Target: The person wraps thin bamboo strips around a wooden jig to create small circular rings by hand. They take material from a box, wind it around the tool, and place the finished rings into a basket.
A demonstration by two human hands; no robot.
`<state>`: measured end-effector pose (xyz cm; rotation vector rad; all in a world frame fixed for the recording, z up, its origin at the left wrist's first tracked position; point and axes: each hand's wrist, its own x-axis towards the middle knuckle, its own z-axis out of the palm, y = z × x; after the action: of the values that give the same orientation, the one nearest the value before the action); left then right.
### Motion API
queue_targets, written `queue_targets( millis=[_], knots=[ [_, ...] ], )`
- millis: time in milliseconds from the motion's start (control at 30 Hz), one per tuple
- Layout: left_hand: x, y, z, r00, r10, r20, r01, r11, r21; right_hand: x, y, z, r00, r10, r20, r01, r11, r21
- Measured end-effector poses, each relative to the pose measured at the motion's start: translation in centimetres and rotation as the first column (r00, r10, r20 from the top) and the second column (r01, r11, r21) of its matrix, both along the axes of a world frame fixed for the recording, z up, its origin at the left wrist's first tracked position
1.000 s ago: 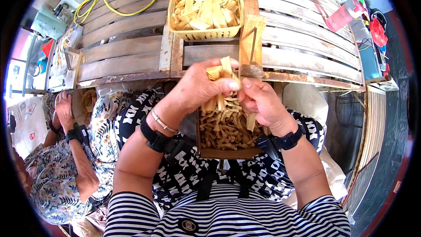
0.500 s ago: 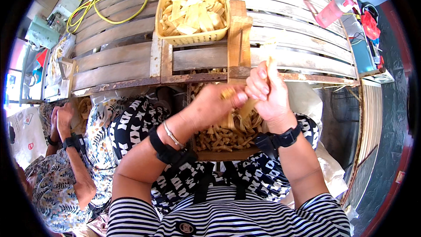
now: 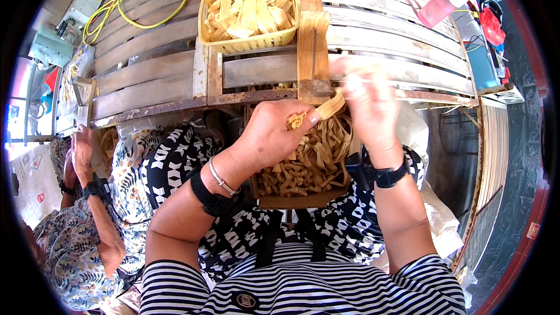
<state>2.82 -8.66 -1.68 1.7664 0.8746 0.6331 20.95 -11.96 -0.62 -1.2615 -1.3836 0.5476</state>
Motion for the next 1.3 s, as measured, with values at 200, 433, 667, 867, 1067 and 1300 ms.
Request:
queue_targets(
  millis=[200, 433, 667, 867, 1067, 1300],
  knots=[
    [-0.4, 0.0, 0.8, 0.901, 0.363, 0.236, -0.118, 0.729, -0.674, -2.6, -0.8, -0.2, 0.982, 0.116, 0.151, -0.116, 0.993, -0.008],
    [-0.7, -0.8, 3.3, 0.803, -0.468, 0.369, 0.587, 0.515, -0.625, -1.5, 0.1, -0.3, 0.93, 0.148, 0.338, -0.231, 0.948, 0.221],
    [-1.2, 1.0, 0.6, 0.992, -0.123, -0.023, 0.123, 0.921, 0.37, -1.0, -0.2, -1.1, 0.858, 0.275, -0.434, -0.494, 0.672, -0.552],
    [-1.1, 1.3, -1.1, 1.0, 0.003, -0.029, 0.02, 0.651, 0.759, -1.9, -1.0, -3.3, 0.137, 0.011, -0.99, -0.866, 0.487, -0.115],
    [-0.6, 1.5, -1.3, 0.972, 0.202, 0.121, -0.235, 0.827, 0.51, -4.1, -1.1, -1.4, 0.844, -0.075, -0.531, -0.19, 0.885, -0.426],
    [-2.0, 2.0, -2.5, 0.969, -0.097, -0.227, 0.195, 0.862, 0.468, -4.1, -1.9, -2.7, 0.98, 0.188, 0.065, -0.156, 0.929, -0.336]
  ],
)
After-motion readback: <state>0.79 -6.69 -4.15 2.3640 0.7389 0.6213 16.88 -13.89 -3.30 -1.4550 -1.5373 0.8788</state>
